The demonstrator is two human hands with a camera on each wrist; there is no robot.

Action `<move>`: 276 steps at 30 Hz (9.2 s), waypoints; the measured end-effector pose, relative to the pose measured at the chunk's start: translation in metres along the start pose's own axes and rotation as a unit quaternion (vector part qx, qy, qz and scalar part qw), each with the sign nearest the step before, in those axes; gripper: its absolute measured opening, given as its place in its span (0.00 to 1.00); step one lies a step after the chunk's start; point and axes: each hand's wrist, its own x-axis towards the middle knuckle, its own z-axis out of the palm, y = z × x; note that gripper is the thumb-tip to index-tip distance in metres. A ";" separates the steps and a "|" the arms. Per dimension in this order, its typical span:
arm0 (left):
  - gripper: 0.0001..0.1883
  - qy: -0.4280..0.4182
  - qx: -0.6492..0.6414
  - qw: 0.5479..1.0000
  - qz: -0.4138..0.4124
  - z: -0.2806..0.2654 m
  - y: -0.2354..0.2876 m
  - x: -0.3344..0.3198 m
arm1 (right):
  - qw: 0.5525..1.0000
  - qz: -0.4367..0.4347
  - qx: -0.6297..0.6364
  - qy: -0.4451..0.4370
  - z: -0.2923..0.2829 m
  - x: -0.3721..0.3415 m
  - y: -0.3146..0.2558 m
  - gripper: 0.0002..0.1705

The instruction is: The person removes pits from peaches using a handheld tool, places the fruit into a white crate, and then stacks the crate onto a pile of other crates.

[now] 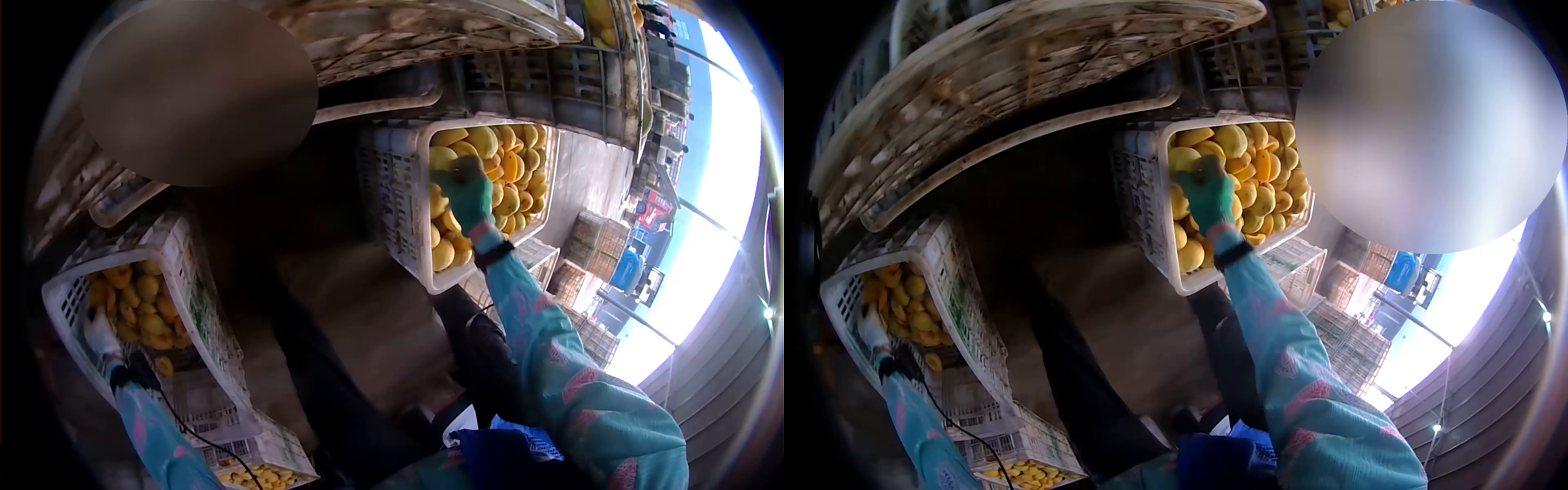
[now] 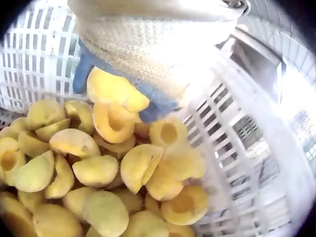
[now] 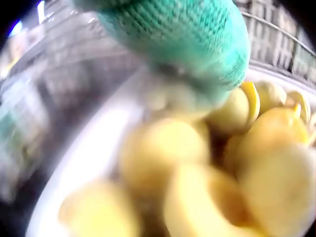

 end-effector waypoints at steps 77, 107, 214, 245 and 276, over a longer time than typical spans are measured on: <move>0.15 0.142 -0.054 0.978 0.139 0.054 0.249 -0.397 | 0.944 -0.251 -0.006 -0.212 0.010 0.046 0.066 0.14; 0.24 0.043 -0.752 0.619 -0.223 0.005 0.026 -0.133 | 0.649 -0.662 -0.326 -0.184 0.445 -0.171 -0.353 0.24; 0.14 -0.395 -0.249 0.884 0.016 0.229 0.402 -0.588 | 0.945 0.265 0.133 0.136 -0.197 0.018 0.364 0.30; 0.24 0.089 0.076 0.986 -0.122 0.024 0.127 -0.258 | 0.870 -0.309 0.246 -0.293 0.062 -0.170 -0.193 0.13; 0.28 -0.077 -0.235 0.944 -0.218 0.051 -0.020 -0.147 | 0.777 -0.296 0.170 -0.529 0.331 -0.167 -0.379 0.44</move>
